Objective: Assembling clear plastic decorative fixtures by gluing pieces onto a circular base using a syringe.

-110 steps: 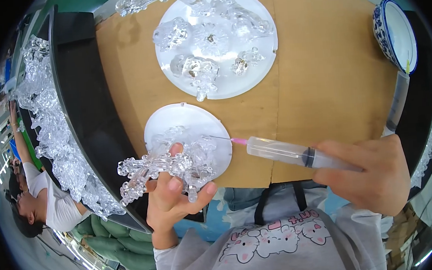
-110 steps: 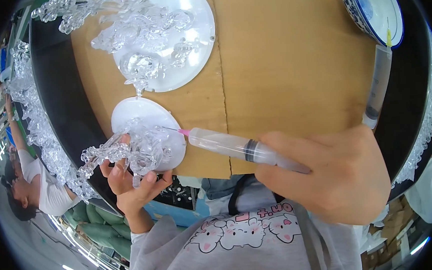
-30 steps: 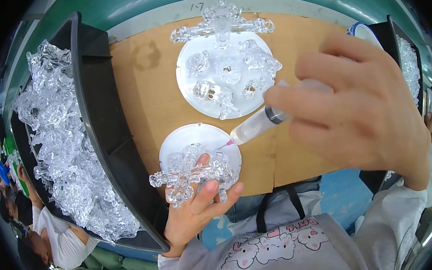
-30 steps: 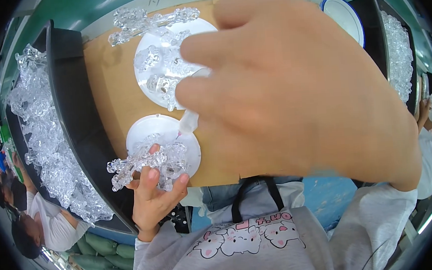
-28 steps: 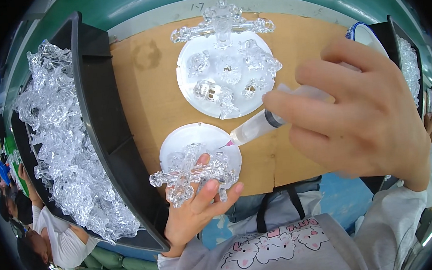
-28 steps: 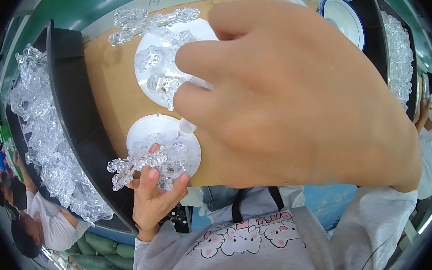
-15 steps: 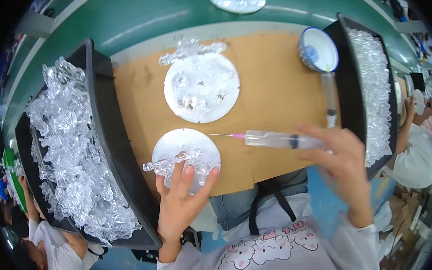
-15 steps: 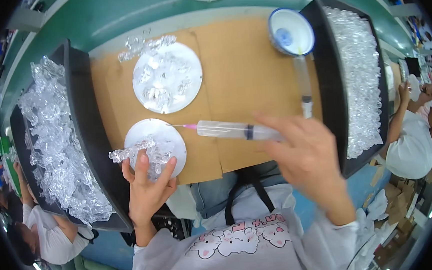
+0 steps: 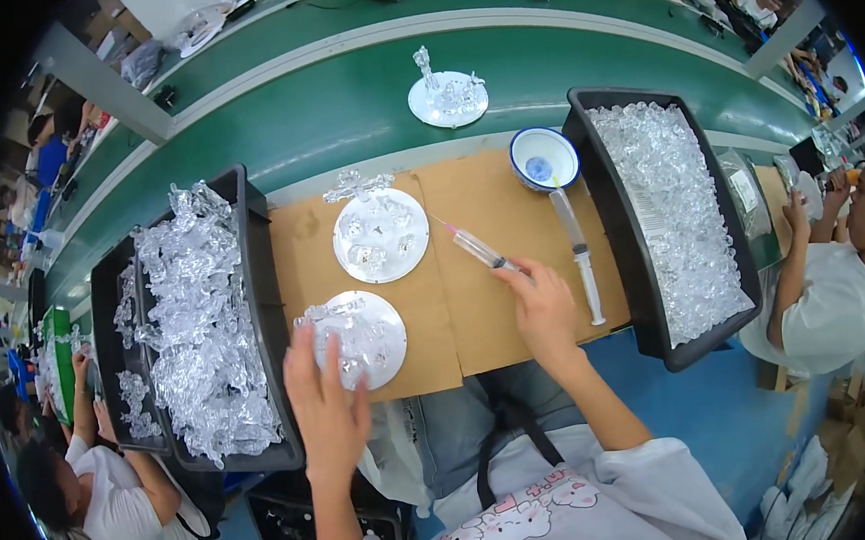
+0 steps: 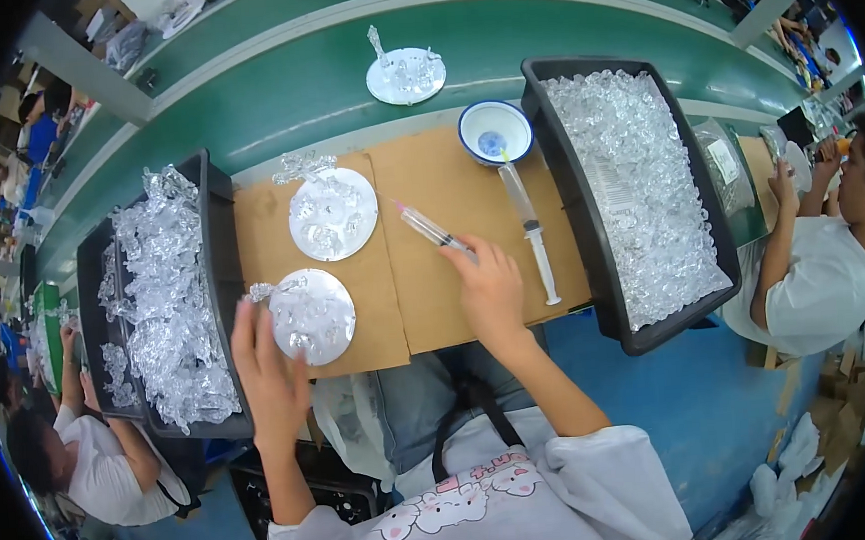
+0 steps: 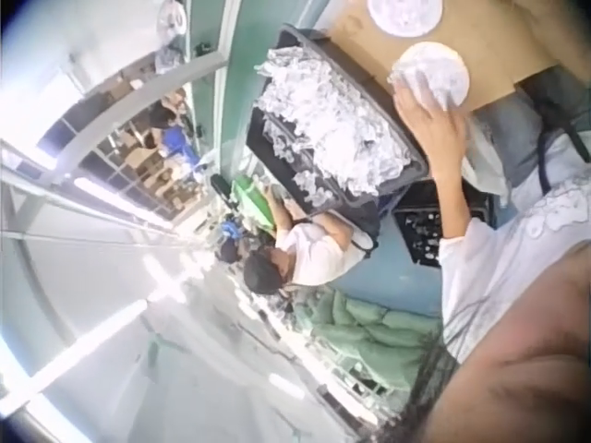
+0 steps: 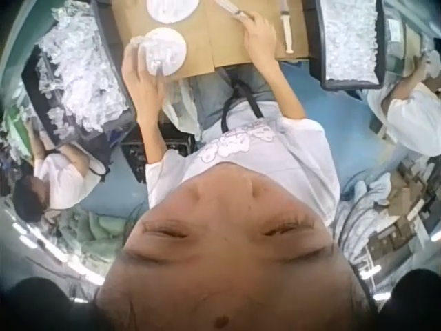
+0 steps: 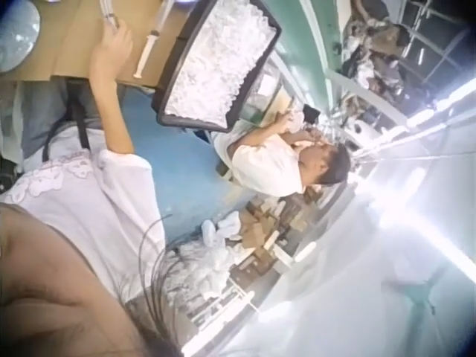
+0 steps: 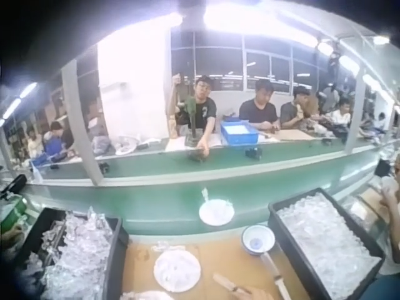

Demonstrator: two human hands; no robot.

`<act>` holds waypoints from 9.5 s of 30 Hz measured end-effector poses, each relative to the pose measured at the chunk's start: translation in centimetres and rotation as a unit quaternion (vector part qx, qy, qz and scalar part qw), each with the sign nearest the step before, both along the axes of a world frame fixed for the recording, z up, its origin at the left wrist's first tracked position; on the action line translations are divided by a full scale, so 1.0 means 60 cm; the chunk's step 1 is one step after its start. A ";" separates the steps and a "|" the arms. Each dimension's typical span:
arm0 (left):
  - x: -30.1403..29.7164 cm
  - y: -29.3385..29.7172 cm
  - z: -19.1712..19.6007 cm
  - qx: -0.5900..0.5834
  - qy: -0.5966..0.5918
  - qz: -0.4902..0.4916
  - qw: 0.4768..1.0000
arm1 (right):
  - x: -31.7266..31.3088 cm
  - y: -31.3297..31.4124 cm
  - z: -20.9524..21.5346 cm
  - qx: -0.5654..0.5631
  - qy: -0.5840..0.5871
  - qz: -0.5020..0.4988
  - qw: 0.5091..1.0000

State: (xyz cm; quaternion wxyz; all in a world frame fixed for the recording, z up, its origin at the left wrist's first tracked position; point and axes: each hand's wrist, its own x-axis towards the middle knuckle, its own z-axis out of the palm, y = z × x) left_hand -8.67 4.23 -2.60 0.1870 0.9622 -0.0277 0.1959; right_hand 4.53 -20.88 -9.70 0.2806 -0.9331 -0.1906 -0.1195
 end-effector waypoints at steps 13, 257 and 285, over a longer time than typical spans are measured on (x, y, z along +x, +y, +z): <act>0.116 0.099 0.116 -0.074 0.158 0.078 0.981 | -0.042 -0.024 0.172 0.344 0.216 0.279 0.870; 0.382 0.092 0.058 -0.115 0.327 -0.376 0.859 | 0.064 -0.024 0.196 -0.002 0.281 0.223 0.933; 0.387 0.079 0.054 -0.094 0.335 -0.405 0.846 | 0.063 -0.022 0.194 -0.046 0.250 0.257 0.933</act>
